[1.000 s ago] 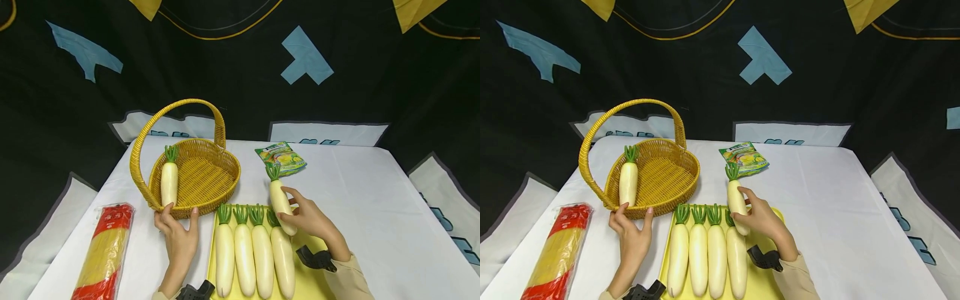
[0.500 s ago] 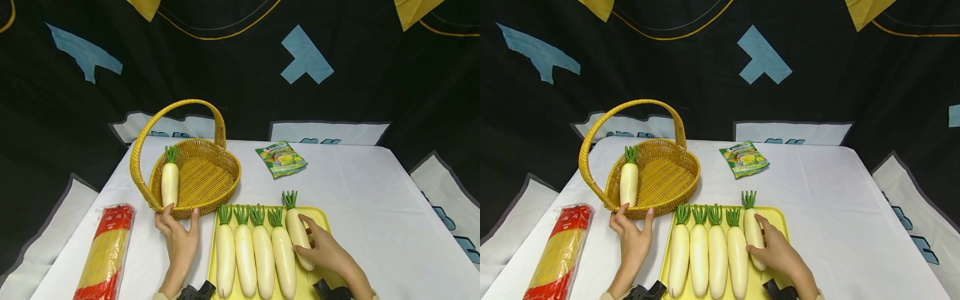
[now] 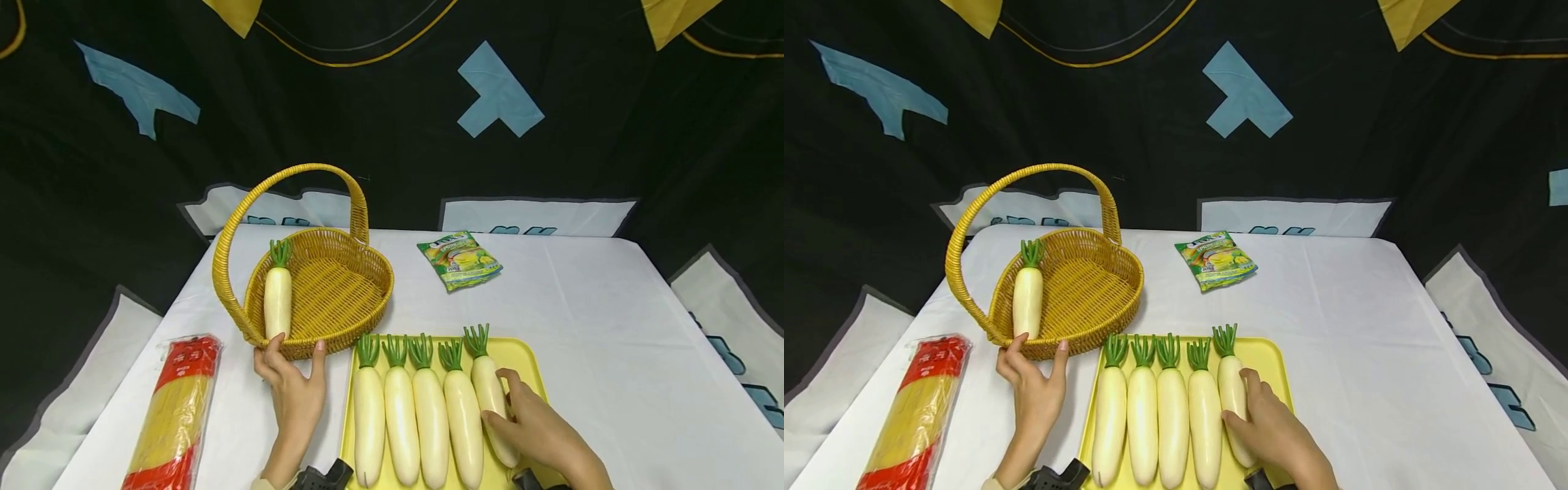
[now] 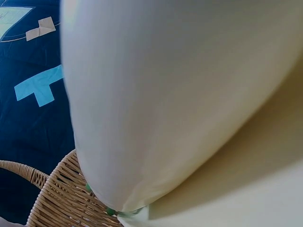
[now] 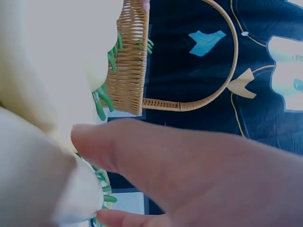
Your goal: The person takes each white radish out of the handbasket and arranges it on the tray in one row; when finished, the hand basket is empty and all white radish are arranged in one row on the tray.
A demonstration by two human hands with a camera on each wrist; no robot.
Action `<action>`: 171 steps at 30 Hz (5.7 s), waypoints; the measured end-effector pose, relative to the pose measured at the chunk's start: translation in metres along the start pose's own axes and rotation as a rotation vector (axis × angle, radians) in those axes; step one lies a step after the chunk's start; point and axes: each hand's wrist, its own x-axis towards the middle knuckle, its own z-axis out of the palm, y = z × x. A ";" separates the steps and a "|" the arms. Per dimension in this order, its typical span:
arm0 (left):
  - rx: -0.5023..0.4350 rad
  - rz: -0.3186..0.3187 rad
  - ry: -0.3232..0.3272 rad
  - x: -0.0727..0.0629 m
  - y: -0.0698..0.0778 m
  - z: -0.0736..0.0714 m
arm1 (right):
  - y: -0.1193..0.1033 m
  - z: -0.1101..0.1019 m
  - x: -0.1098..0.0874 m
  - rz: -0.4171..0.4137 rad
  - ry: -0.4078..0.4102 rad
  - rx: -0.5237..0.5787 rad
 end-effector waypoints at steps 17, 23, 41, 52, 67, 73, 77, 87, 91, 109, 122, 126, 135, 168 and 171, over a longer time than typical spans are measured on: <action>0.013 -0.016 -0.005 0.000 0.000 -0.001 | 0.003 -0.011 0.012 0.023 -0.047 -0.053; 0.017 -0.020 -0.012 0.000 0.000 -0.001 | -0.001 -0.018 0.037 -0.034 0.060 -0.091; 0.032 -0.007 0.001 -0.002 0.000 -0.002 | -0.119 -0.025 0.135 -0.319 0.201 -0.003; 0.023 -0.003 0.017 0.000 0.002 0.002 | -0.196 0.023 0.203 -0.380 -0.013 0.083; 0.042 0.042 0.074 0.000 -0.004 0.001 | -0.246 0.085 0.208 -0.375 -0.238 0.120; 0.052 0.036 0.076 0.000 -0.004 0.001 | -0.246 0.095 0.207 -0.375 -0.233 0.077; 0.051 0.030 0.066 0.001 -0.003 0.000 | -0.248 0.096 0.206 -0.384 -0.212 0.064; 0.051 0.029 0.057 -0.001 -0.004 0.000 | -0.248 0.105 0.207 -0.403 -0.171 0.045; 0.062 0.029 0.055 -0.001 -0.004 0.000 | -0.248 0.110 0.209 -0.391 -0.141 0.040; 0.127 0.067 0.026 -0.003 -0.006 -0.001 | -0.241 0.127 0.216 -0.373 -0.047 0.149; 0.167 0.092 0.038 -0.004 -0.005 -0.003 | -0.244 0.138 0.218 -0.351 -0.021 0.142; 0.169 0.087 0.033 -0.004 -0.006 -0.003 | -0.245 0.137 0.217 -0.331 -0.023 0.174; 0.161 0.125 0.066 -0.004 -0.007 -0.002 | -0.242 0.136 0.216 -0.312 -0.018 0.253; 0.125 0.028 0.029 -0.001 -0.002 -0.002 | -0.213 0.057 0.201 -0.276 -0.254 0.893; 0.122 0.032 0.023 -0.001 -0.002 -0.001 | -0.203 0.041 0.189 -0.286 -0.262 0.913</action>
